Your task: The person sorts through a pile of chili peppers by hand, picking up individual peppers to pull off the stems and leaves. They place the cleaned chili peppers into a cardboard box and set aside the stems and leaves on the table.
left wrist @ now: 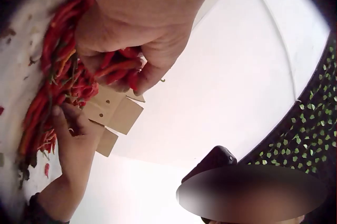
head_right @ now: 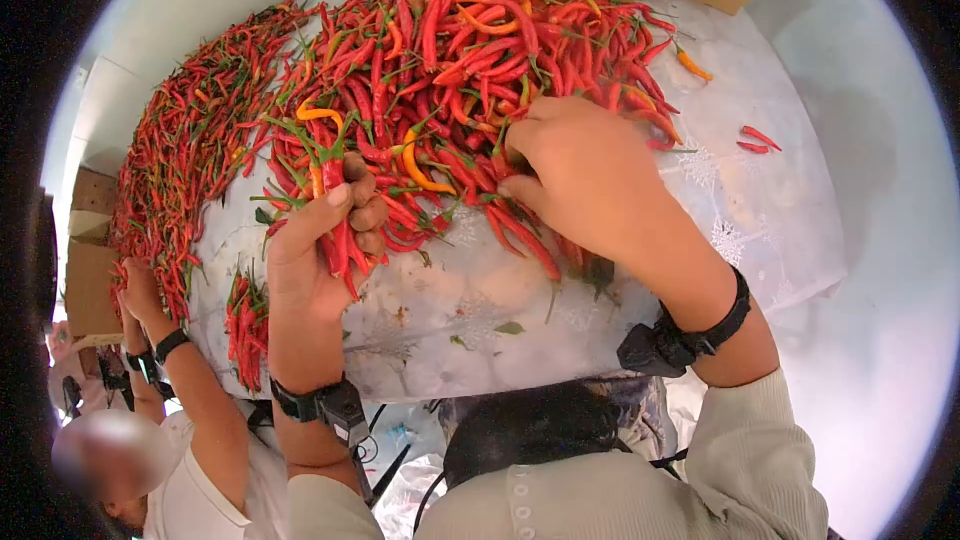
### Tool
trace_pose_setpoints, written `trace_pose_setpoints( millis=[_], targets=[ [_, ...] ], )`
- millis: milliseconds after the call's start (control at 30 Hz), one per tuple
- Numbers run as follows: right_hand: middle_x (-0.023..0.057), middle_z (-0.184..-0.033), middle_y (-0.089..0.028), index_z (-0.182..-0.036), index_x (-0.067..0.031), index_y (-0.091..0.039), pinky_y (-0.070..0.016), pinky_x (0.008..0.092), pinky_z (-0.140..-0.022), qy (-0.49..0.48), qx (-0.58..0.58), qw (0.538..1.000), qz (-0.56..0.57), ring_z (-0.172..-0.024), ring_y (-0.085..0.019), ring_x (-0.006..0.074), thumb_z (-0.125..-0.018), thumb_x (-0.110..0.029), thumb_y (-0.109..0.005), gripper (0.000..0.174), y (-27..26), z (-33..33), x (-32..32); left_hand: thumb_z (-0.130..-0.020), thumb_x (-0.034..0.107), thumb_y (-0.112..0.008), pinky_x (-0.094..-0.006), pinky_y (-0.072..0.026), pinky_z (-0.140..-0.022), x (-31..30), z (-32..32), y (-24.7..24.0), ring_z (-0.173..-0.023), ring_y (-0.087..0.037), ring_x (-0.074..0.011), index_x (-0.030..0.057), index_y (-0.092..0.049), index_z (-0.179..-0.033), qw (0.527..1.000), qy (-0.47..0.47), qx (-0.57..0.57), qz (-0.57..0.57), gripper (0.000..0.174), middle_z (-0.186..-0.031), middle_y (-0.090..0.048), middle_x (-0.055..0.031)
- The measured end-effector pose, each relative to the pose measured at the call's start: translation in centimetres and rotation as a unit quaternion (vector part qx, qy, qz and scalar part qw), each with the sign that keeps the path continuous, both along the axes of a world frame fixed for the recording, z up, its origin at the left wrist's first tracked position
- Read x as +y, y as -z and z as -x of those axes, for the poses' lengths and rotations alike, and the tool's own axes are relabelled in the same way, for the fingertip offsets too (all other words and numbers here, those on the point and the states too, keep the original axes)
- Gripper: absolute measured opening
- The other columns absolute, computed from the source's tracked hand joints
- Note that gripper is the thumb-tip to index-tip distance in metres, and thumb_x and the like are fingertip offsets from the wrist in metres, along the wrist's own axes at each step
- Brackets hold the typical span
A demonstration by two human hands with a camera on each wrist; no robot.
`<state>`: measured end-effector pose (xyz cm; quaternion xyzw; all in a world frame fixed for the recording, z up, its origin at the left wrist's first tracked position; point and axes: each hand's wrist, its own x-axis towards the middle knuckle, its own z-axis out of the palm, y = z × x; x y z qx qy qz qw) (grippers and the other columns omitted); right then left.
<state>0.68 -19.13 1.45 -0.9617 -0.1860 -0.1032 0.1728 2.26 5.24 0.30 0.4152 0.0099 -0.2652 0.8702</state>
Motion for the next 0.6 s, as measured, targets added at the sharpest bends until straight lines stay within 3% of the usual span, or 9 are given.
trace_pose_setpoints(
  millis=[300,400,500,600],
  targets=[
    [0.0119,-0.076,-0.056,-0.079,-0.0028,-0.06,-0.0446,0.0401,-0.067,-0.041,-0.021,0.999,0.003,-0.077,-0.055,0.0317,-0.068,-0.012,-0.068,0.016,0.1,0.3,0.2,-0.08,0.011,-0.062,-0.024,-0.0472,-0.056,-0.6,0.0,0.3,-0.073,-0.053,-0.0132,0.0037,-0.052,-0.11,0.999,0.022,-0.012,-0.041,0.032,-0.086,-0.057,-0.003],
    [0.0095,-0.076,-0.057,-0.083,-0.0028,-0.061,-0.045,0.036,-0.064,-0.043,-0.015,0.999,-0.007,-0.073,-0.057,0.0258,-0.07,-0.012,-0.069,0.018,0.2,0.3,0.4,-0.078,0.009,-0.064,-0.0255,-0.0467,-0.055,-0.9,0.0,0.1,-0.068,-0.056,-0.0137,0.0014,-0.054,-0.104,0.999,0.008,-0.005,-0.039,0.029,-0.081,-0.058,-0.0043],
    [0.0094,-0.076,-0.06,-0.085,0.0011,-0.063,-0.0465,0.0318,-0.063,-0.073,0.04,0.97,-0.229,-0.071,-0.06,0.021,-0.075,-0.017,-0.069,0.022,-0.7,0.4,1.1,-0.078,0.008,-0.065,-0.0261,-0.0474,-0.055,-1.0,-0.2,0.2,-0.069,-0.06,-0.0149,0.0005,-0.055,-0.101,0.999,-0.005,0.001,-0.046,0.026,-0.082,-0.061,-0.0065],
    [0.0056,-0.08,-0.064,-0.097,0.0028,-0.063,-0.0449,0.0238,-0.06,-0.039,0.204,0.867,-0.453,-0.07,-0.058,0.0102,-0.081,-0.024,-0.068,0.032,-0.5,0.6,1.6,-0.082,0.007,-0.06,-0.0273,-0.0517,-0.061,-1.0,-0.4,0.6,-0.076,-0.063,-0.0173,0.0005,-0.054,-0.105,0.998,0.012,-0.033,-0.052,0.025,-0.092,-0.062,-0.0097]
  ],
)
